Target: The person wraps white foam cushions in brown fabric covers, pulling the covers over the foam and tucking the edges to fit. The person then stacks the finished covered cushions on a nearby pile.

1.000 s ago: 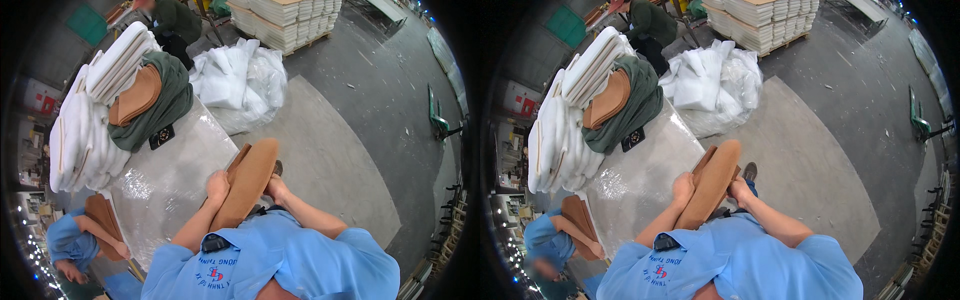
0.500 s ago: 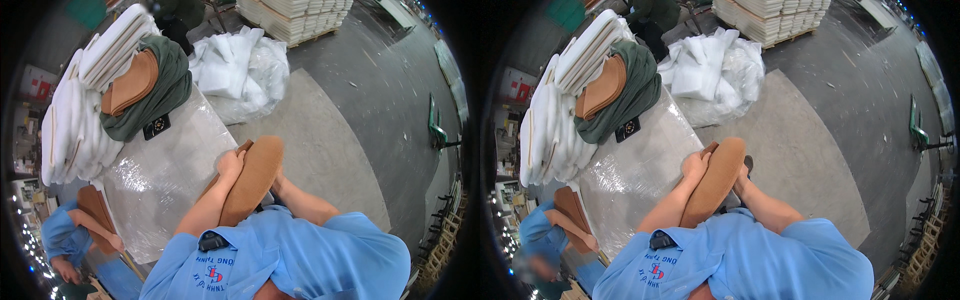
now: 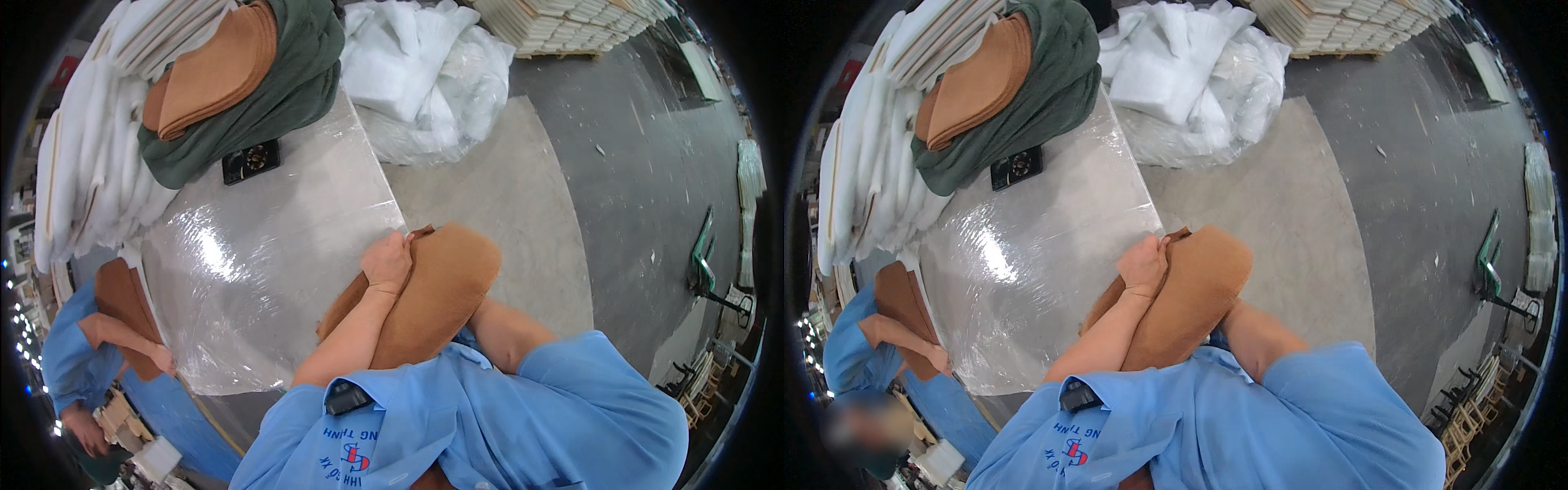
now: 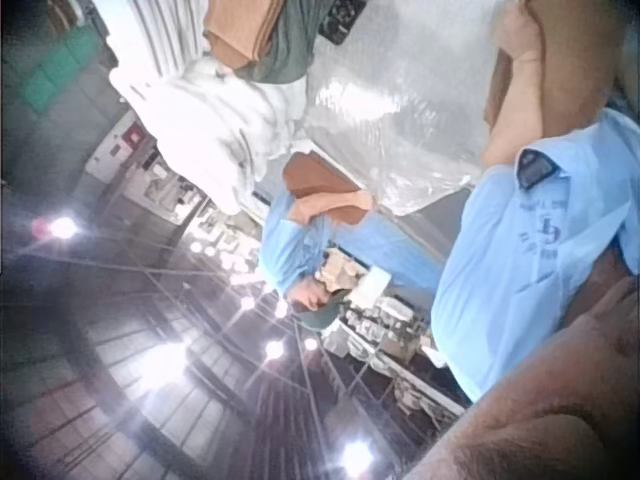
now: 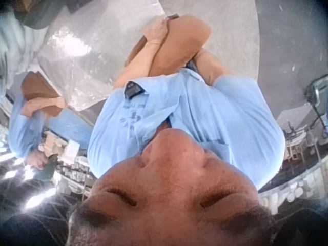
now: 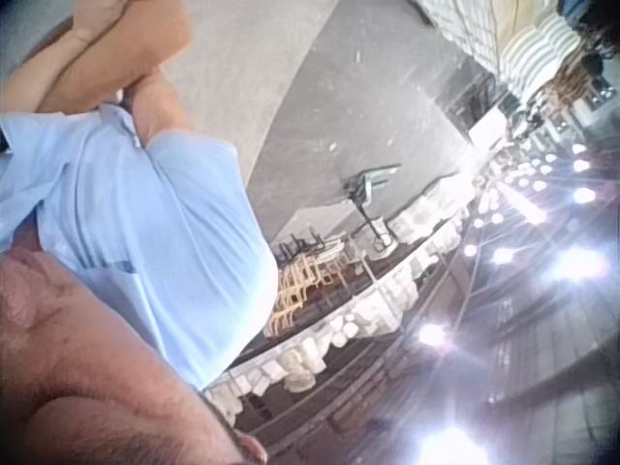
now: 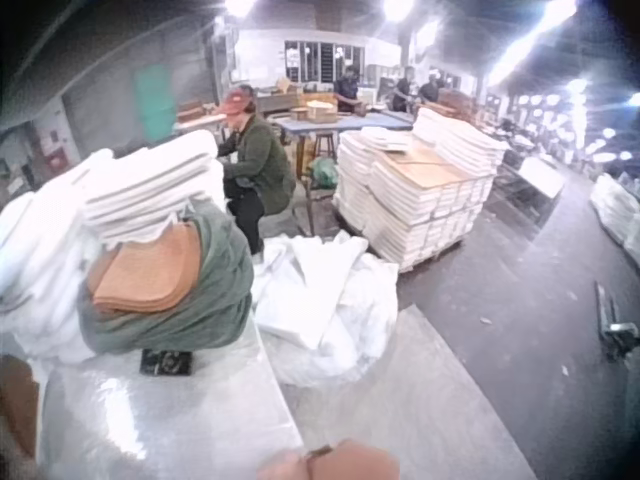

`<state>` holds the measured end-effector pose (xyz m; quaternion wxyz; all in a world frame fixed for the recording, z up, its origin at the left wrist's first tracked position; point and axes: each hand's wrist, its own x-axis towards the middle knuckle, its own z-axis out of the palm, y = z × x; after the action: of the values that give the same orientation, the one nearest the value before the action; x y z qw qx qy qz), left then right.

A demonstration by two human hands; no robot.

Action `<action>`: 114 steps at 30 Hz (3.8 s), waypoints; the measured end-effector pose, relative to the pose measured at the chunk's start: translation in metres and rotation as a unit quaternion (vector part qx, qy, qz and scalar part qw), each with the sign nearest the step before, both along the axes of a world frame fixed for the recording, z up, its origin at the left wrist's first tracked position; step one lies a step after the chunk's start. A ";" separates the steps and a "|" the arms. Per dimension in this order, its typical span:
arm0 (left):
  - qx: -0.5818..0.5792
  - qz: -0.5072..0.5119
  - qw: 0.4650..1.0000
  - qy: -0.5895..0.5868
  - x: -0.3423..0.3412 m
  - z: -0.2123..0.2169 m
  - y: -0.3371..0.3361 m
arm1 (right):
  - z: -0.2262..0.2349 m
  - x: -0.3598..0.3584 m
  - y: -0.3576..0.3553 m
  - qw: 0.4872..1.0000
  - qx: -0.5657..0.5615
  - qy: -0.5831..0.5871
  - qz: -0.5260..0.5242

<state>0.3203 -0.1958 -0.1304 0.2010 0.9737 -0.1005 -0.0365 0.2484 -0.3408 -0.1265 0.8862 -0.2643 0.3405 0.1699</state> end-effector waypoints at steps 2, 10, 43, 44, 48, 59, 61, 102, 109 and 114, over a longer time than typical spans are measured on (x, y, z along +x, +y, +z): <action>0.000 0.016 1.000 -0.001 0.000 0.004 0.002 | 0.000 0.001 0.003 1.000 0.002 -0.001 0.013; -0.021 -0.001 0.992 0.124 0.007 0.041 -0.004 | 0.010 0.003 -0.006 0.997 0.002 -0.075 -0.014; 0.040 -0.127 0.933 0.334 0.007 0.005 -0.113 | -0.014 -0.003 -0.013 0.991 -0.032 0.085 -0.097; 0.036 -0.127 0.935 0.330 0.011 0.006 -0.113 | -0.013 -0.001 -0.014 0.992 -0.038 0.082 -0.092; 0.003 -0.126 0.943 0.309 0.024 0.024 -0.110 | -0.010 -0.007 -0.026 0.992 -0.082 0.082 -0.058; -0.009 -0.120 0.993 -0.003 -0.004 0.094 0.136 | 0.062 -0.035 -0.178 0.982 -0.129 0.056 0.122; 0.006 0.075 0.996 0.041 -0.037 0.110 0.169 | 0.082 -0.037 -0.172 0.957 -0.191 0.037 0.216; -0.521 -0.088 0.848 0.045 -0.151 0.177 0.161 | 0.159 0.131 0.094 0.913 -0.300 -0.274 0.016; -0.541 0.033 0.840 0.006 -0.033 0.171 0.100 | 0.141 0.141 0.081 0.910 -0.326 -0.255 0.029; -0.307 0.047 0.939 -0.150 0.061 0.172 0.076 | 0.144 0.131 0.074 0.904 -0.319 -0.281 0.058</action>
<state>0.3809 -0.1196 0.0413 0.4738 0.8627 -0.0904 0.1523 0.3798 -0.2665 0.0177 0.8023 -0.5884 0.0977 0.0218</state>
